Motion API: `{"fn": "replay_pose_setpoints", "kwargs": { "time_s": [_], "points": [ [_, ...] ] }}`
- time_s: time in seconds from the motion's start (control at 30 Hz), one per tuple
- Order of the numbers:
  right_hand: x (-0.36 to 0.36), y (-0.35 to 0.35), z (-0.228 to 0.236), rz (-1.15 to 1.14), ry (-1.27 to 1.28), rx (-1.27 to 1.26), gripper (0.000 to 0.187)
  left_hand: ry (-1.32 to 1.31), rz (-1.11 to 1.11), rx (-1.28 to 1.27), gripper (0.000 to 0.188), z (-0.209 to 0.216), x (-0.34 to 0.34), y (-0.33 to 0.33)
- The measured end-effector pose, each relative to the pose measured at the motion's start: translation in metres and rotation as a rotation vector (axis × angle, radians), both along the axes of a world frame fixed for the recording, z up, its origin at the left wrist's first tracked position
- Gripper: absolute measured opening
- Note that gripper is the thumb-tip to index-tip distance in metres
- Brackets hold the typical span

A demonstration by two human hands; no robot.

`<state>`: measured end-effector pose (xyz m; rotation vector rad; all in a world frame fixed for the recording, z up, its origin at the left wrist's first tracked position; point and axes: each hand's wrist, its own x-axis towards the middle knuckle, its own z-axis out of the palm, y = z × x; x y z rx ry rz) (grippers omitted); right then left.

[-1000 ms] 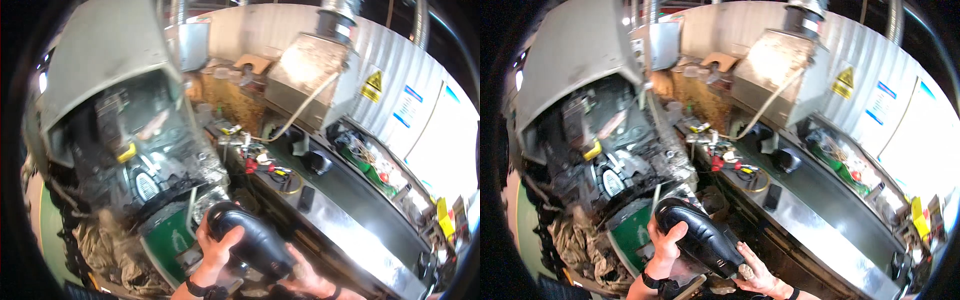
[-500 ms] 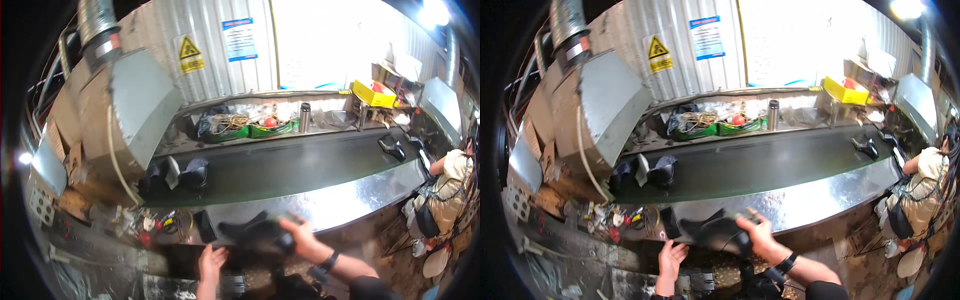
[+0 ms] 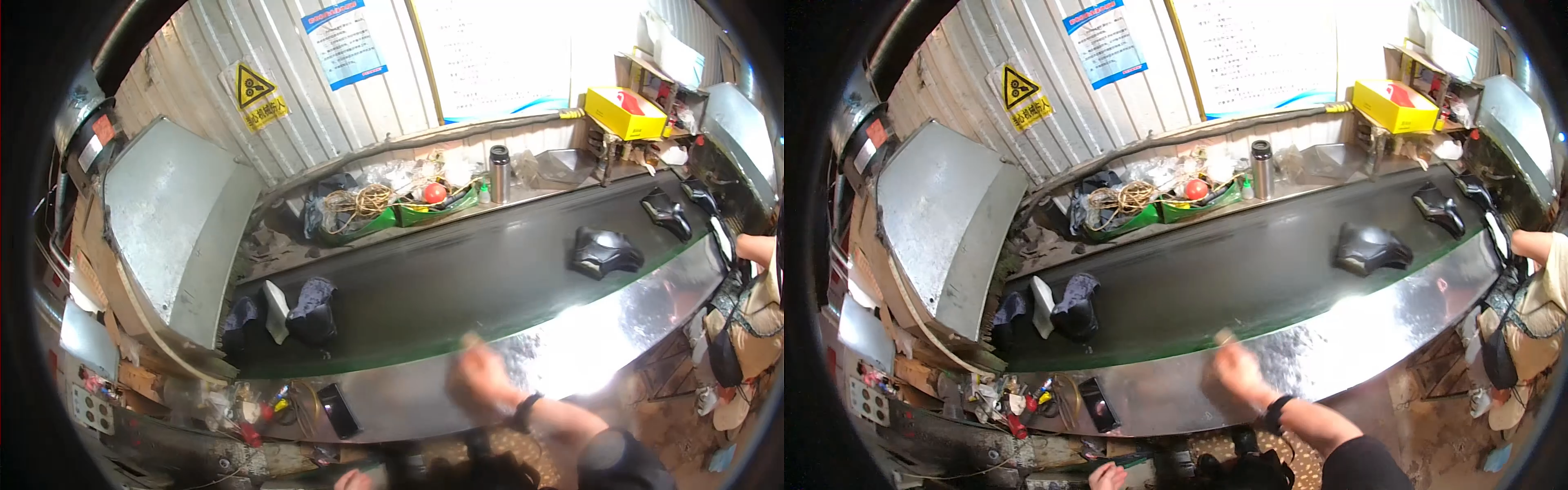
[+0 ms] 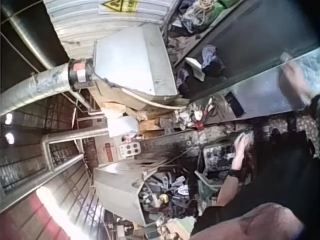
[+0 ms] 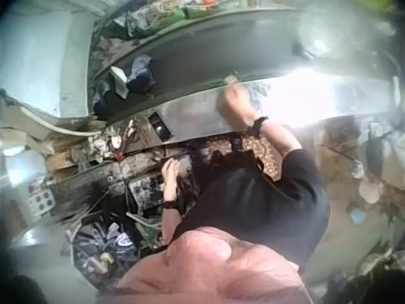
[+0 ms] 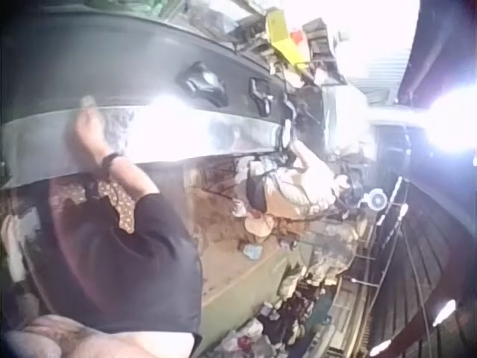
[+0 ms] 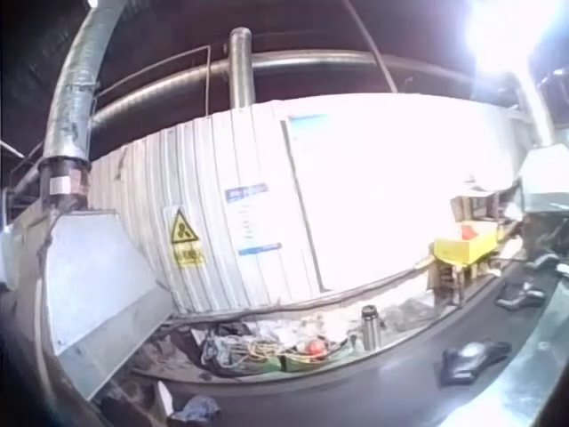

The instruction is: Operating a lasting machine to shape and pull shoe uppers over lasts during manufacturing.

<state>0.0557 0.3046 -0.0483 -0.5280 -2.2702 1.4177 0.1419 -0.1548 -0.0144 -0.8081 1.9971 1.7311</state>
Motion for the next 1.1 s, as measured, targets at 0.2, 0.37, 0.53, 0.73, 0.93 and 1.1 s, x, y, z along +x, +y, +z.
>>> {"fn": "replay_pose_setpoints", "kwargs": {
  "time_s": [0.2,0.37,0.53,0.73,0.93,1.1],
  "points": [
    [0.035,-0.079,0.010,1.040,-0.071,0.945,0.086,0.196,-0.239,-0.023,0.034,0.024,-0.154,0.077],
    [0.061,-0.031,0.018,0.959,-0.236,0.872,0.091,0.550,-0.415,-0.231,0.044,0.011,-0.297,0.085],
    [0.095,-0.015,0.013,0.624,-0.203,0.511,0.085,0.659,-0.638,-0.954,0.089,0.043,-0.391,0.130],
    [0.054,-0.015,0.066,0.166,-0.379,-0.470,0.077,0.564,-1.294,-0.935,0.060,0.054,-0.473,0.168],
    [0.026,-0.048,0.084,0.018,-0.163,-1.194,0.105,0.567,-1.101,0.021,0.040,0.097,-0.477,0.245],
    [0.020,-0.053,0.043,-0.336,-0.059,-1.277,0.054,1.018,-0.473,-1.145,0.097,-0.077,-0.610,0.076]
  ]
}}
